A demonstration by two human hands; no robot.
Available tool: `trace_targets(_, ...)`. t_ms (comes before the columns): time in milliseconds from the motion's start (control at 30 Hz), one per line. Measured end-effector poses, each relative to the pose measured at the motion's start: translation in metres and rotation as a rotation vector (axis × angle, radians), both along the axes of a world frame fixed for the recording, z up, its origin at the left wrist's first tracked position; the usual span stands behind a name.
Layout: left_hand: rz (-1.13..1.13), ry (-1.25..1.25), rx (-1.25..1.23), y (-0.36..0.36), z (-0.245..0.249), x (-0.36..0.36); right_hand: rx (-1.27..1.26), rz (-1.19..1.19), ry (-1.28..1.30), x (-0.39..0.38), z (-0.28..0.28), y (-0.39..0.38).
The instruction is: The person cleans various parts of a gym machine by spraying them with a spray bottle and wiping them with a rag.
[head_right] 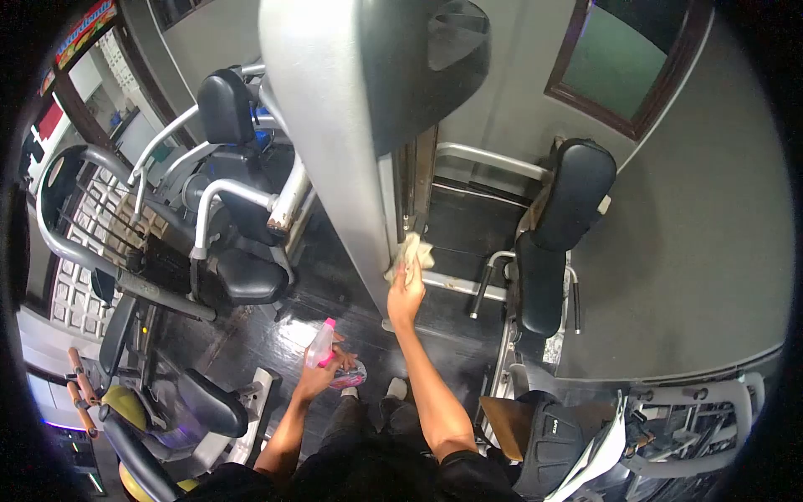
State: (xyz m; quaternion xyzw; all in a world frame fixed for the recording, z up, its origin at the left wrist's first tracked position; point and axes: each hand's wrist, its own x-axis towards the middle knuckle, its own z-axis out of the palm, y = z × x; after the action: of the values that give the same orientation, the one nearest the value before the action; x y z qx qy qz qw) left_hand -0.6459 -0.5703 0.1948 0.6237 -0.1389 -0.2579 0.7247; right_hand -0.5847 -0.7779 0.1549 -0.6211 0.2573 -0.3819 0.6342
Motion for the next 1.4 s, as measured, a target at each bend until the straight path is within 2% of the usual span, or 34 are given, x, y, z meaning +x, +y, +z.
trace_targets(33, 0.011, -0.011, 0.016, 0.002, -0.001, -0.001, -0.012, -0.014, -0.142, 0.002, 0.037, 0.006)
trace_targets(100, 0.032, -0.017, 0.054, 0.006, 0.003, -0.003, -0.335, -0.084, -0.224, 0.001, 0.093, 0.014)
trace_targets(167, 0.064, -0.031, 0.089, 0.012, 0.000, -0.003, -0.834, -0.151, -0.192, 0.002, 0.137, 0.013)
trace_targets(233, 0.075, -0.057, -0.048, 0.018, -0.015, -0.005, -1.102, -0.204, -0.244, 0.013, 0.136, -0.004)
trace_targets(367, 0.152, -0.039, -0.037, 0.034, -0.014, -0.015, -1.485, -0.108, -0.205, 0.008, 0.087, -0.046)
trace_targets(433, 0.151, -0.031, 0.077, 0.039, -0.013, -0.017, -1.600, -0.034, -0.255, -0.001, 0.085, -0.052)
trace_targets(533, 0.206, -0.035, 0.043, 0.040, -0.028, -0.020, -1.682, 0.295, -0.204, -0.007, 0.063, -0.057)
trace_targets(567, 0.221, -0.027, 0.035, 0.039, -0.031, -0.021, -1.488, 0.510, -0.053, -0.010, 0.060, -0.051)
trace_targets(633, 0.208, -0.049, 0.040, 0.040, -0.035, -0.021, -1.595, 0.701, 0.320, -0.017, 0.054, -0.026)
trace_targets(700, 0.210, -0.048, 0.081, 0.041, -0.033, -0.020, -1.720, 0.681, 0.197, -0.016, 0.002, -0.024)
trace_targets(767, 0.210, -0.043, 0.121, 0.044, -0.034, -0.018, -1.783, 0.755, 0.177, -0.014, -0.007, -0.023)
trace_targets(867, 0.262, -0.072, 0.012, 0.055, -0.035, -0.019, -1.837, 0.796, 0.270, -0.014, 0.001, -0.030)
trace_targets(967, 0.302, -0.046, -0.006, 0.064, -0.046, -0.021, -2.100, 0.748, 0.216, -0.008, 0.056, -0.030)
trace_targets(1000, 0.328, -0.048, -0.003, 0.065, -0.049, -0.022, -2.110, 0.675, 0.396, -0.006, 0.089, -0.016)
trace_targets(1033, 0.333, -0.043, -0.005, 0.066, -0.049, -0.024, -2.014, 0.648, 0.238, -0.003, 0.111, -0.020)
trace_targets(1100, 0.350, -0.011, 0.014, 0.069, -0.048, -0.025, -1.694, 0.489, 0.190, -0.005, 0.145, -0.017)
trace_targets(1167, 0.355, -0.021, 0.019, 0.070, -0.045, -0.025, -1.942, 0.326, 0.038, -0.003, 0.140, -0.031)
trace_targets(1200, 0.352, -0.034, 0.026, 0.070, -0.045, -0.025, -1.971, 0.277, 0.092, -0.003, 0.142, -0.023)
trace_targets(1300, 0.372, -0.004, 0.001, 0.067, -0.057, -0.027, -1.911, 0.524, 0.209, 0.004, 0.096, -0.014)
trace_targets(1333, 0.370, 0.007, 0.001, 0.067, -0.062, -0.027, -1.967, 0.627, 0.353, 0.004, 0.086, 0.001)
trace_targets(1367, 0.362, -0.010, 0.006, 0.067, -0.068, -0.027, -1.568, 0.813, 0.375, 0.015, 0.079, 0.019)
trace_targets(1400, 0.355, -0.025, 0.010, 0.066, -0.072, -0.029, -0.984, 1.009, 0.500, 0.021, 0.083, 0.034)
